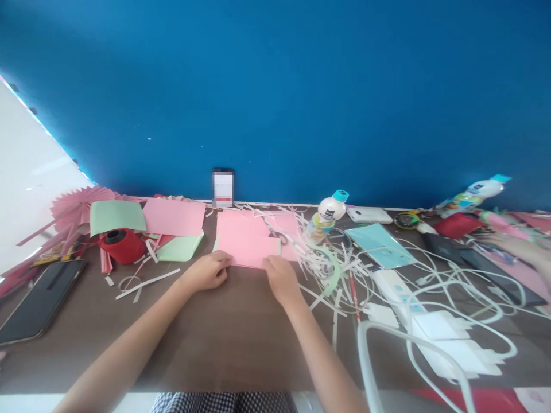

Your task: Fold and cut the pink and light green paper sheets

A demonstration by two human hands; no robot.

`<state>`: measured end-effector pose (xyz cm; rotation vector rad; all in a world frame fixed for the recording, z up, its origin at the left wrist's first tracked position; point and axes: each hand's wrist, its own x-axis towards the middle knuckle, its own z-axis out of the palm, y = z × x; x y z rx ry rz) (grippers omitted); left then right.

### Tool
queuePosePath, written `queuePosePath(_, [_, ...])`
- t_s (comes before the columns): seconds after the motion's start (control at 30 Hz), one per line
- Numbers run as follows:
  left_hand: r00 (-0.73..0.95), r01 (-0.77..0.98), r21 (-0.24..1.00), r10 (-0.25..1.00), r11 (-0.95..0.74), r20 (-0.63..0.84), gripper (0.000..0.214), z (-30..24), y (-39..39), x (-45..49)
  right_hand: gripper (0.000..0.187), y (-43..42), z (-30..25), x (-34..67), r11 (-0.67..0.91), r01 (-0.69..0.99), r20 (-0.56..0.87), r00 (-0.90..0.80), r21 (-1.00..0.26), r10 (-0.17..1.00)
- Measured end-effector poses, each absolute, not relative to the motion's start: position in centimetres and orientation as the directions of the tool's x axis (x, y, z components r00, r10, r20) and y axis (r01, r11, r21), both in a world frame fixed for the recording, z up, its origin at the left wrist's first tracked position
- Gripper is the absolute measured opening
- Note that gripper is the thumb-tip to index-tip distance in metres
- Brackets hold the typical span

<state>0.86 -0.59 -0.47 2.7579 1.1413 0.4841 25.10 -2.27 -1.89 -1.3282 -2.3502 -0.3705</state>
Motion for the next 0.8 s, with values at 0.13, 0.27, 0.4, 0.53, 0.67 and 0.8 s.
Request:
queuePosePath(0.13, [0.668,0.681,0.189,0.706,-0.707,0.234,0.03,-0.2,-1.0,1.4,0.034,-3.2,-2.2,22.3,0.647,0.76,0.434,-0.567,-0.052,0.701])
queuePosePath(0.27, [0.621,0.735,0.105,0.726,-0.67,0.296,0.039,-1.1,-1.9,2.8,0.04,-3.4,-2.3,21.5,0.656,0.743,0.348,-0.586,-0.13,0.732])
queuePosePath(0.4, [0.579,0.784,0.06,0.764,-0.617,0.285,0.041,-2.6,-3.0,4.3,0.046,-3.4,-2.2,22.2,0.637,0.744,0.268,-0.583,-0.203,0.767])
queuePosePath(0.53, [0.584,0.781,0.064,0.762,-0.622,0.28,0.047,-3.0,-3.4,4.4,0.048,-3.5,-1.5,22.6,0.638,0.728,0.206,-0.604,-0.249,0.77])
queuePosePath(0.67, [0.52,0.832,0.062,0.814,-0.551,0.257,0.048,-2.9,-3.7,4.2,0.048,-3.7,-0.6,23.1,0.626,0.738,0.141,-0.612,-0.252,0.778])
queuePosePath(0.8, [0.444,0.878,0.072,0.861,-0.473,0.249,0.048,-3.1,-4.0,4.4,0.046,-3.9,-0.3,24.7,0.59,0.764,0.079,-0.592,-0.26,0.802])
